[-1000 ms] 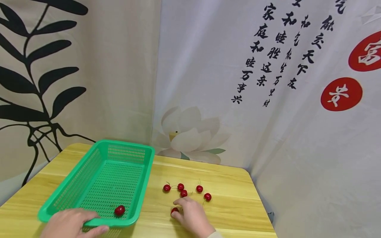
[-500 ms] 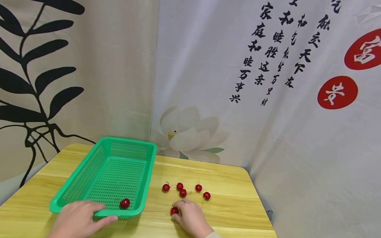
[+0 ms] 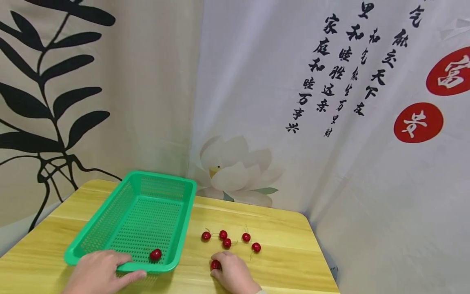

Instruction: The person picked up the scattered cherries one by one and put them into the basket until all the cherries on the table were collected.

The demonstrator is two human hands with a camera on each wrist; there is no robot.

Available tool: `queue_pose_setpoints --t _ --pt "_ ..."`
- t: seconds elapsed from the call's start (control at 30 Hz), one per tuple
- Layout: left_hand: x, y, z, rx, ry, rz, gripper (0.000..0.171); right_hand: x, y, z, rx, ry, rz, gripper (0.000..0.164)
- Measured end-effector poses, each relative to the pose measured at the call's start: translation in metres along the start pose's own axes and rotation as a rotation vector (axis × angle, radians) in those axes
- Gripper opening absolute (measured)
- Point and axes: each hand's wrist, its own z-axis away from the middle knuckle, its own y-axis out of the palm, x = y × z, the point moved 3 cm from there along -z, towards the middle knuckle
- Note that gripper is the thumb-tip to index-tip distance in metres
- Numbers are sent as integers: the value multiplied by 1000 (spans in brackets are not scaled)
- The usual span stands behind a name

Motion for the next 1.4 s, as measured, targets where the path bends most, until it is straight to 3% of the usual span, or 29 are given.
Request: queue_pose_setpoints --t 0.13,0.27,0.47,0.7,0.83,1.0,1.23,1.4 --pt "0 -1 -1 17 12 11 52 2 -4 -3 -3 43 -30 33" --pt "0 -1 -2 11 25 10 46 12 -17 -13 -81 46 -62 31" --pt "0 0 -2 -4 34 6 46 39 -46 -36 -250 -43 -89 32" --pt "-1 0 -3 18 18 6 51 85 -65 -74 -334 -169 -11 36" --pt "-1 -1 -4 -7 36 8 51 108 -62 -94 -326 -263 74 33" --pt "-1 -2 -4 15 31 18 49 126 -48 -108 -263 -339 170 32" --pt "0 -3 -6 -3 25 -1 47 133 -29 -118 -143 -290 254 33" --pt "1 -1 -5 -8 31 2 46 137 -24 -121 -114 -281 276 32"
